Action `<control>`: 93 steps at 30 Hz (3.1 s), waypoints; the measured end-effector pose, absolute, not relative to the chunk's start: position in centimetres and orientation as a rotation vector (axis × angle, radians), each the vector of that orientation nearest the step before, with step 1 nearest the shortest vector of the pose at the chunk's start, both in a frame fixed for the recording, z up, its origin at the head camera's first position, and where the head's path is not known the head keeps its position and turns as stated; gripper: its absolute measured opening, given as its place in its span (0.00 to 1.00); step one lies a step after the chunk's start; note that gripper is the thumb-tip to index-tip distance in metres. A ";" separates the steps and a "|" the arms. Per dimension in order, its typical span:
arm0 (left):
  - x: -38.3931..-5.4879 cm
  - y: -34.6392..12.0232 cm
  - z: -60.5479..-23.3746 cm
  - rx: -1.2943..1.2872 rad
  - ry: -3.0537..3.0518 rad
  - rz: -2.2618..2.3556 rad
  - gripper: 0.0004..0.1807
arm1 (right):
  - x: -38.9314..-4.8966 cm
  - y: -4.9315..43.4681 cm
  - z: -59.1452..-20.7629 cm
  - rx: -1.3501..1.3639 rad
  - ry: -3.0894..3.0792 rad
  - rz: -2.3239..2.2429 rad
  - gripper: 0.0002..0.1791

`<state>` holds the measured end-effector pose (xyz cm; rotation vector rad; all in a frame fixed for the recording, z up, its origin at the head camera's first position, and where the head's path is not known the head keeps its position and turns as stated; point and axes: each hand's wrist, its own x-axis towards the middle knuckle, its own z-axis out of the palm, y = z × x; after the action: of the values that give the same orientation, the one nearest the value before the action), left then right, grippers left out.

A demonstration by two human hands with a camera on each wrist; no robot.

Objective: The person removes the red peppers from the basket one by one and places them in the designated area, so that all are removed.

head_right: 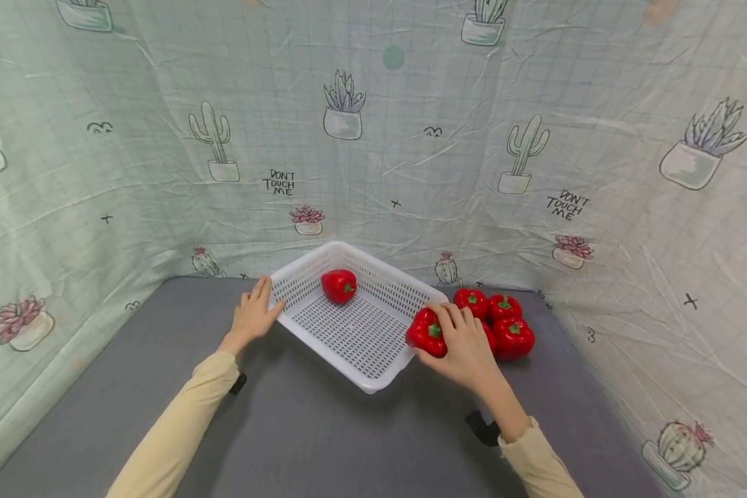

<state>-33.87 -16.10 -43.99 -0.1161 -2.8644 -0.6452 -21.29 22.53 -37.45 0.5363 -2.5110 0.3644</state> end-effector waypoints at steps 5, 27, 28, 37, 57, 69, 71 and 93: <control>-33.8 -16.1 -44.0 -0.114 -2.864 -0.647 0.40 | -20.7 23.1 -37.8 0.495 -2.512 0.375 0.46; -33.7 -16.1 -44.0 -0.114 -2.863 -0.656 0.40 | -19.2 27.3 -41.7 0.422 -2.489 0.343 0.45; -33.8 -16.1 -44.0 -0.115 -2.861 -0.656 0.40 | -19.1 27.5 -41.9 0.417 -2.500 0.344 0.45; -33.8 -16.1 -44.0 -0.113 -2.863 -0.657 0.39 | -18.7 29.2 -42.8 0.378 -2.568 0.293 0.46; -33.9 -16.0 -44.0 -0.108 -2.872 -0.649 0.39 | -18.7 31.5 -43.4 0.422 -2.655 0.184 0.43; -33.9 -16.1 -44.1 -0.109 -2.877 -0.643 0.39 | -19.0 31.8 -43.5 0.494 -2.688 0.154 0.43; -33.9 -16.1 -44.1 -0.108 -2.881 -0.642 0.39 | -19.0 31.8 -43.4 0.492 -2.714 0.150 0.43; -33.9 -16.1 -44.1 -0.103 -2.877 -0.639 0.39 | -18.9 31.7 -43.8 0.361 -2.828 0.183 0.44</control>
<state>-33.88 -16.07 -44.12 -0.1028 -2.8772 -0.6394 -18.95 31.72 -43.79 0.3605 -2.8285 0.1834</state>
